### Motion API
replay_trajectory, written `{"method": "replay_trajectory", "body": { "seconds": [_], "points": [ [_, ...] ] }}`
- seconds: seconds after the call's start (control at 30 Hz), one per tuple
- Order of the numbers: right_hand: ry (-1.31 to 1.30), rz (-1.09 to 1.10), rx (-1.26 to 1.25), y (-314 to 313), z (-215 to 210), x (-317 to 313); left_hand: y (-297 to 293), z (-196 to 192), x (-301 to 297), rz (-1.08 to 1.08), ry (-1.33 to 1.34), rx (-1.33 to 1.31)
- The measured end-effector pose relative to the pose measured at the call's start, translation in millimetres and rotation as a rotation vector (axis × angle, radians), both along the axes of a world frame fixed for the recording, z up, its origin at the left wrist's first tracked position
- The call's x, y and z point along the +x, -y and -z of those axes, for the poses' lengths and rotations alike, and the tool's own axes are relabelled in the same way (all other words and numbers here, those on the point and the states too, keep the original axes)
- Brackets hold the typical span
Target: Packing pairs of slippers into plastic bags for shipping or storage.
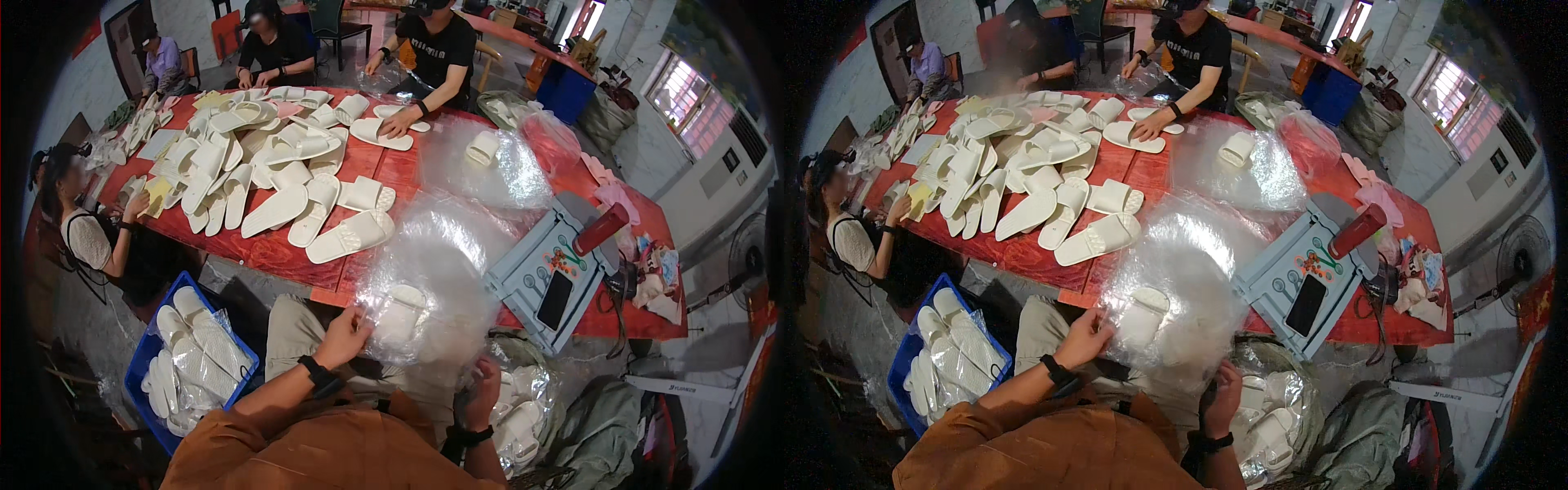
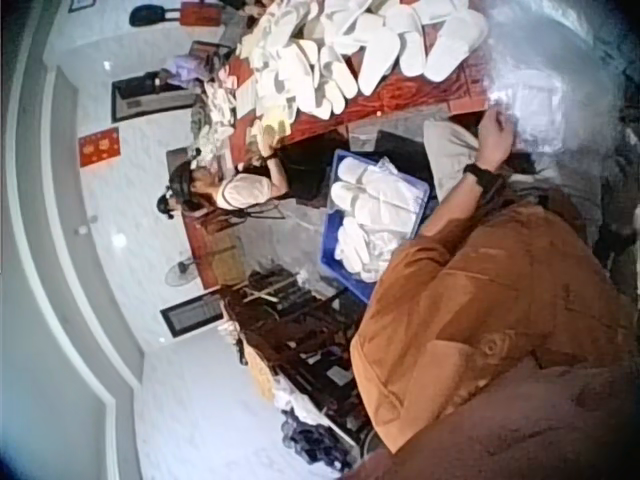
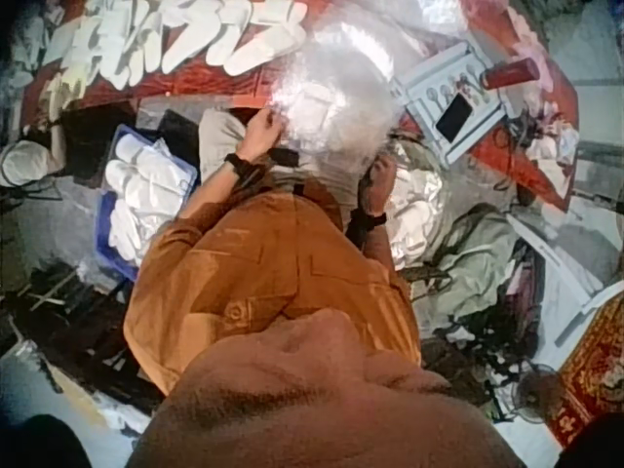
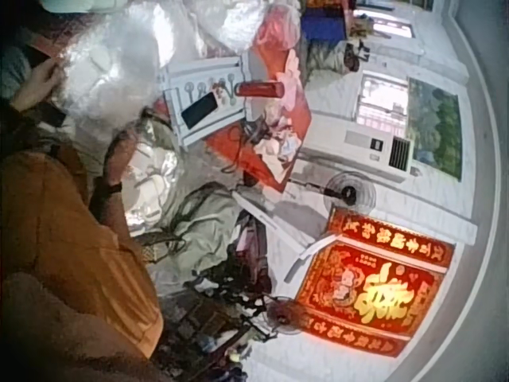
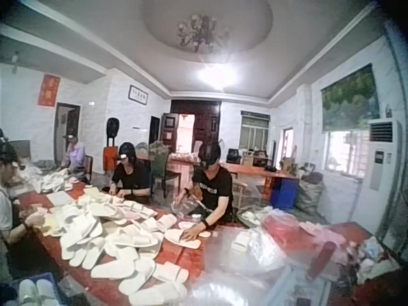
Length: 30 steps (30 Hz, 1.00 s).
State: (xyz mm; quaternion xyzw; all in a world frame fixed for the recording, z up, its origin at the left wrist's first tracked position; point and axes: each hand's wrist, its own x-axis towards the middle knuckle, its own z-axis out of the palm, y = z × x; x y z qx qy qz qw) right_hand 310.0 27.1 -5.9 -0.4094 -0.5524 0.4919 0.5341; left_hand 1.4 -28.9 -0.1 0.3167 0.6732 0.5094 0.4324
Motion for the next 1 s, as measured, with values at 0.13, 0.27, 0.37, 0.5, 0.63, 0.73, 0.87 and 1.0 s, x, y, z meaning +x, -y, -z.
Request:
{"method": "replay_trajectory", "body": {
  "seconds": [0.13,0.27,0.37,0.5,0.63,0.73,0.87,1.0],
  "points": [
    [0.298,0.095,-0.115,8,9,-19,-7,12,-3,0.043,-0.515,-0.002],
    [0.285,-0.069,-0.625,-1,10,-10,-5,21,-16,0.167,-0.297,-0.190],
    [0.088,-0.054,-0.707,-1,11,1,10,54,-28,0.157,-0.027,-0.083],
    [0.548,-0.206,-0.011,1,24,4,22,62,-23,0.060,0.416,-0.187],
    [0.599,-0.324,0.009,-7,51,31,23,66,-4,0.191,0.564,-0.291],
    [0.730,-0.574,0.450,-6,67,101,10,89,7,0.287,0.515,-0.278],
    [0.655,-0.598,-0.078,16,39,67,48,51,0,0.118,0.300,-0.054],
    [0.676,-0.635,0.409,6,24,19,97,13,-39,-0.035,0.221,0.038]
  ]
}}
